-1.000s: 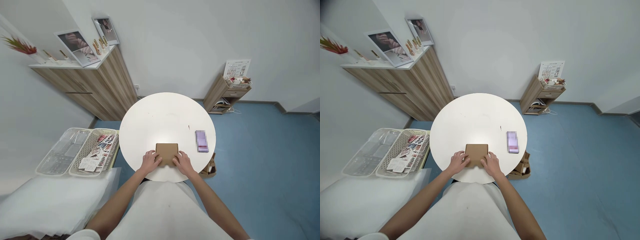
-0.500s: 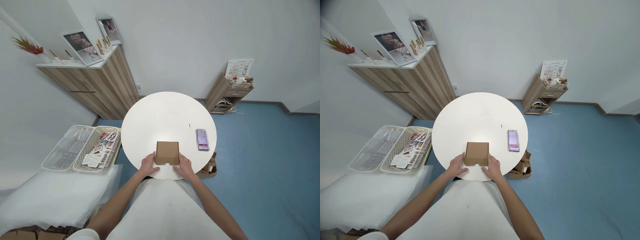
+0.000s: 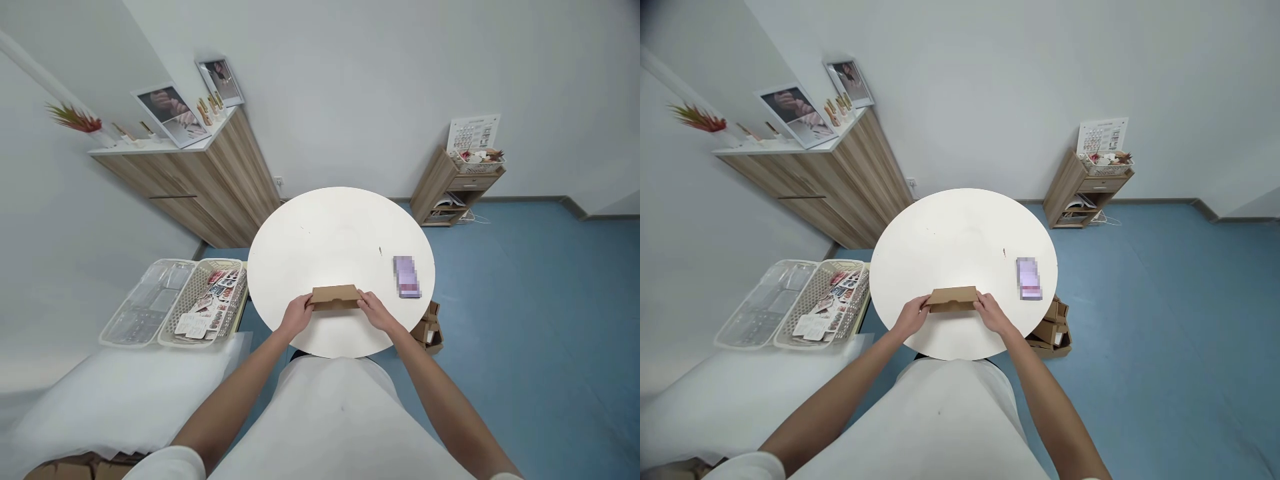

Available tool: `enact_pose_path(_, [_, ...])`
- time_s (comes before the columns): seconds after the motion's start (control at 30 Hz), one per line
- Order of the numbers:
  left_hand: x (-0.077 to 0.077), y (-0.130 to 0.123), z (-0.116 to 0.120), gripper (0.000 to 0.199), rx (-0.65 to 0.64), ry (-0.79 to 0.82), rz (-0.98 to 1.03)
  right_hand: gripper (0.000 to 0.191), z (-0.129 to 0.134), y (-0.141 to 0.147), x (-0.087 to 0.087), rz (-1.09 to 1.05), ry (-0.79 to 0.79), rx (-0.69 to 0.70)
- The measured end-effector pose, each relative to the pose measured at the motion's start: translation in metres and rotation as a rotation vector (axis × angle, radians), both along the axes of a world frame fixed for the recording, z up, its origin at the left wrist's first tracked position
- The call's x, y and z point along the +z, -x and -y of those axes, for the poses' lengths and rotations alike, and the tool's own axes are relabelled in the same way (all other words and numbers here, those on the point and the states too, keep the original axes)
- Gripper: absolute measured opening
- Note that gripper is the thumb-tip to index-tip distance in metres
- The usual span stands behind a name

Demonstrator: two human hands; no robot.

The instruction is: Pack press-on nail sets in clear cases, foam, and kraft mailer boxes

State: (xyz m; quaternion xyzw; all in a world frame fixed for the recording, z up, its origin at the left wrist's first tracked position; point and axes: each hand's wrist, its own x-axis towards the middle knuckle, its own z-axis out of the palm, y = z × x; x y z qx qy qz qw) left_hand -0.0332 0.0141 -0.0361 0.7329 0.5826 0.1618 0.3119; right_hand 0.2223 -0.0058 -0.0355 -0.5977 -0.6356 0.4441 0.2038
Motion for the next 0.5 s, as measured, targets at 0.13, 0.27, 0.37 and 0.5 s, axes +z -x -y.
enact_pose_path(0.13, [0.011, -0.007, -0.021, 0.03, 0.026, 0.058, -0.116, 0.031, -0.028, 0.009, 0.011, 0.015, 0.036, -0.079])
enact_pose_path(0.27, [0.013, -0.008, -0.037, 0.029, 0.064, 0.135, -0.16, 0.039, -0.048, 0.018, 0.014, -0.003, 0.13, -0.118])
enact_pose_path(0.37, [0.015, -0.004, -0.041, 0.03, 0.065, 0.156, -0.149, 0.04, -0.055, 0.018, 0.014, -0.011, 0.155, -0.139])
enact_pose_path(0.5, [0.021, 0.002, -0.039, 0.03, 0.06, 0.174, -0.125, 0.037, -0.058, 0.015, 0.015, -0.033, 0.181, -0.177])
